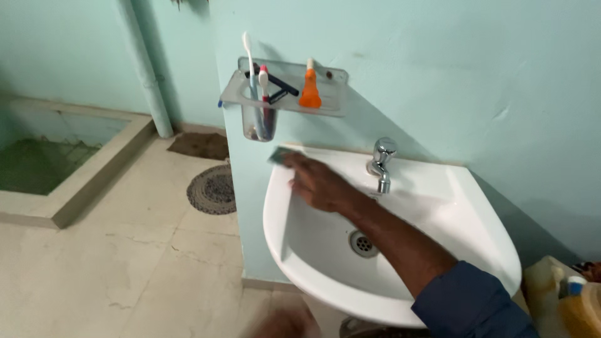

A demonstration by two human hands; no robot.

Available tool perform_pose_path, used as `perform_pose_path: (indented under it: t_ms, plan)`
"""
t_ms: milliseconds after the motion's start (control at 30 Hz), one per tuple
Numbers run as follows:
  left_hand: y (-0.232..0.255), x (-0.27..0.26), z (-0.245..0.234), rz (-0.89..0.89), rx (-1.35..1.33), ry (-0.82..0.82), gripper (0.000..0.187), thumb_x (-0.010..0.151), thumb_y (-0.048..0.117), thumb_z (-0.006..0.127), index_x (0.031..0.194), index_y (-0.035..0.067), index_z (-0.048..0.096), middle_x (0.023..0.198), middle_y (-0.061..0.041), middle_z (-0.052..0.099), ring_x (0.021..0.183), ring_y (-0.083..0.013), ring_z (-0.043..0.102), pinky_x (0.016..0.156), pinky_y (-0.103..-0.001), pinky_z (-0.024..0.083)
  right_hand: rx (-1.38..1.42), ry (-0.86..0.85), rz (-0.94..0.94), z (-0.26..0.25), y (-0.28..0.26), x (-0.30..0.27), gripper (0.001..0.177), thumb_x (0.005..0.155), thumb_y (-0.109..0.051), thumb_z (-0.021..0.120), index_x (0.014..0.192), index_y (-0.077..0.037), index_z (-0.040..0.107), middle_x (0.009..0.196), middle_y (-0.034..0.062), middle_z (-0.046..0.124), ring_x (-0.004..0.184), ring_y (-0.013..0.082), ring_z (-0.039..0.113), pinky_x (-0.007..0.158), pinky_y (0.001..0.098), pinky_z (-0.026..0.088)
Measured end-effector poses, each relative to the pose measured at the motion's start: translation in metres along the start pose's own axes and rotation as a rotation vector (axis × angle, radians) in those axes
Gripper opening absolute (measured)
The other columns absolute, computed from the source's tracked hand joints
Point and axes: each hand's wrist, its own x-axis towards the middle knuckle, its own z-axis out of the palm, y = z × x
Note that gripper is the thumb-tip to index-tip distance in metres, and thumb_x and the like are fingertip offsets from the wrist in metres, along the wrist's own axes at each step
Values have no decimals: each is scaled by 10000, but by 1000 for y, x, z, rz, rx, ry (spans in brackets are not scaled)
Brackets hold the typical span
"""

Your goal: The person scrubs the white ceramic sink basin and faucet with a green sponge. They wipe the surface around the drain and the edges of the sink, using both hands to hold the sponge and scrub the fixture.

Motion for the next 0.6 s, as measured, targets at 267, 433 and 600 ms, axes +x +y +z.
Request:
perform_pose_path:
  t_ms: [267,433,600]
  plan:
    - [162,80,43,512,436,-113,1026,768,278,880,1569,94,265,1619,-202,353,1440,-366,399,1029,-465,466,-250,38,20,6,0,23,565,995,-245,623,1506,-119,417,1611,152,422,1471,340,411,1077,631,232]
    - [165,96,60,237,286,-337,1352,673,225,891,1601,136,-90,1652,-217,147,1500,-373,279,1156,-498,428,-81,-26,-171,4,29,2,595,792,-67,611,1371,-197,650,1529,-2,607,1461,209,523,1190,465,359]
    - [156,87,60,74,11,-336,1287,693,137,778,1637,140,-97,1663,-191,185,1435,-381,431,1115,-476,476,-121,96,-68,6,42,15,645,812,-8,594,1453,-62,545,1533,156,501,1426,282,454,1101,523,317]
